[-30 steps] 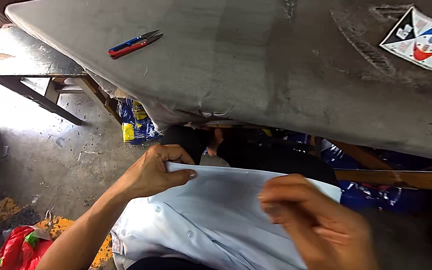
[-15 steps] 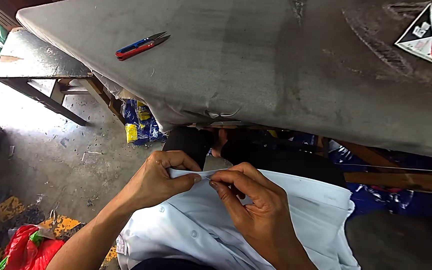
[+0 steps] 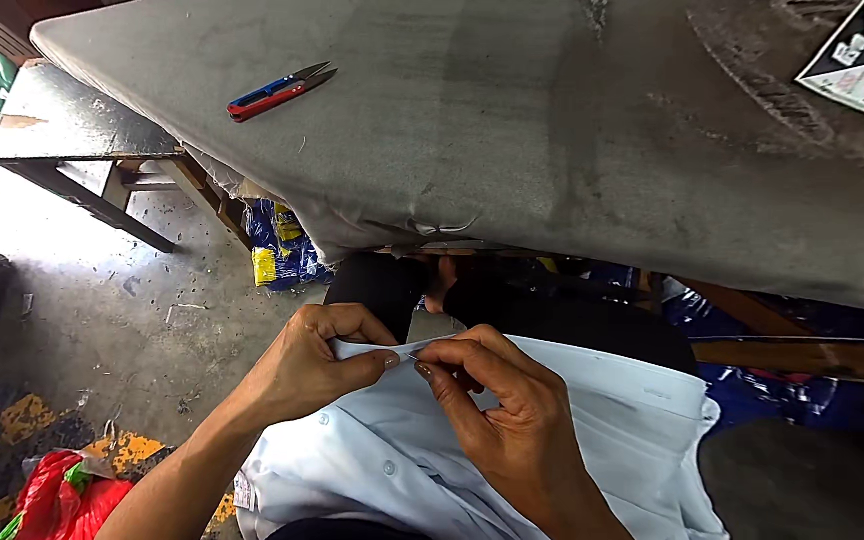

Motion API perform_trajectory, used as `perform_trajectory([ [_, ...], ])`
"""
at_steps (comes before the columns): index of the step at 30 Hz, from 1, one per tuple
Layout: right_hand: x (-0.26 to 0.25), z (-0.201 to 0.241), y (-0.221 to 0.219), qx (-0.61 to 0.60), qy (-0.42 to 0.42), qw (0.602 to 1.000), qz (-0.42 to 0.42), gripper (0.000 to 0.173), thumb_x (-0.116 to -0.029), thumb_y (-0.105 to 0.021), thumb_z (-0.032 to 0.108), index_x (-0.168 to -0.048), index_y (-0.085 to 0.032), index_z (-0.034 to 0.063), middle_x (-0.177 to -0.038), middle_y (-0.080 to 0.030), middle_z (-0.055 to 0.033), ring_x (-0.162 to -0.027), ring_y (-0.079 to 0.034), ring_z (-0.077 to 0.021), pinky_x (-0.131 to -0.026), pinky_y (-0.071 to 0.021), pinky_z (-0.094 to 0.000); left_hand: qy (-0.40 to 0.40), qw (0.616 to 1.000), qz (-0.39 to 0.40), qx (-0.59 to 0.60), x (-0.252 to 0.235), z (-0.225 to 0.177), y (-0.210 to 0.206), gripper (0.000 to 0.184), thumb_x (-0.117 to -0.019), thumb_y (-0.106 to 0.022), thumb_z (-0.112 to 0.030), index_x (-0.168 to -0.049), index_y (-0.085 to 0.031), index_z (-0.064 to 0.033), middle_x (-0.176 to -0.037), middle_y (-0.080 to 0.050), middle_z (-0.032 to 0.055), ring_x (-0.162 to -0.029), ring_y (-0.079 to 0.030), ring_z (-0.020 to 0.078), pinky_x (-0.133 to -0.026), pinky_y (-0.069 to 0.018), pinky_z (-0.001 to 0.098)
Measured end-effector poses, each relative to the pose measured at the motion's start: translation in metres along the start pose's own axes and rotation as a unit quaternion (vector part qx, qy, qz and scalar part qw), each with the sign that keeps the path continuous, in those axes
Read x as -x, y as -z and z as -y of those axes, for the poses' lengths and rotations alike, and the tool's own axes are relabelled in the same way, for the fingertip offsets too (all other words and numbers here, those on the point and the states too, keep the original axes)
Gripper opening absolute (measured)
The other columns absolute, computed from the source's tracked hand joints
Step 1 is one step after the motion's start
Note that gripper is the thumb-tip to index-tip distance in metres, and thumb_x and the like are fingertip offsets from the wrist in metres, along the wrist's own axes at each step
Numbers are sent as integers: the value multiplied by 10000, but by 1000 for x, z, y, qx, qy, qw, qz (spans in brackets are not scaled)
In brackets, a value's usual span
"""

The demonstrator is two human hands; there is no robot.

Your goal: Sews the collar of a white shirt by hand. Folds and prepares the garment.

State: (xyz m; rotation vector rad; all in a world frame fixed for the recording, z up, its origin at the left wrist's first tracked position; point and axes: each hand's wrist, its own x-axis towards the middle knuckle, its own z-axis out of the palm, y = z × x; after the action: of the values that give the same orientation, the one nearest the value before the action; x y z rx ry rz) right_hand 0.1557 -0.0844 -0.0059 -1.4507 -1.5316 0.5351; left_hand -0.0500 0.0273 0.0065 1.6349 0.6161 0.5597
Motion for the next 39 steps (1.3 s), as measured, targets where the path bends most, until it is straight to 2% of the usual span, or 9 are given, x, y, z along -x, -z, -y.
perform_trajectory([
  [15,0,0,-4,-6,7,1000,2,150,-993,-646,170,-998,-763,75,-879,-643,-12,-774,-598,-19,-652,-503,-139,-10,1000,-6,-14,2,-2,-1,92,-930,-744,-135,-953,-733,-47,-810,-680,-33,-704,-598,-4,-629,-491,157],
  [25,-1,0,-4,-20,15,1000,6,147,-1001,-648,173,-998,-762,80,-887,-636,-8,-789,-594,-15,-663,-497,-134,-23,1000,-4,-16,1,-2,1,99,-934,-752,-148,-941,-717,-56,-801,-655,-48,-715,-568,-8,-647,-462,159],
  [39,-3,-1,-2,-61,14,998,21,147,-1011,-640,182,-988,-750,87,-904,-628,8,-815,-585,-3,-676,-480,-123,-22,999,23,12,2,-1,4,117,-949,-740,-152,-976,-735,-37,-848,-676,-24,-748,-604,2,-663,-503,161],
])
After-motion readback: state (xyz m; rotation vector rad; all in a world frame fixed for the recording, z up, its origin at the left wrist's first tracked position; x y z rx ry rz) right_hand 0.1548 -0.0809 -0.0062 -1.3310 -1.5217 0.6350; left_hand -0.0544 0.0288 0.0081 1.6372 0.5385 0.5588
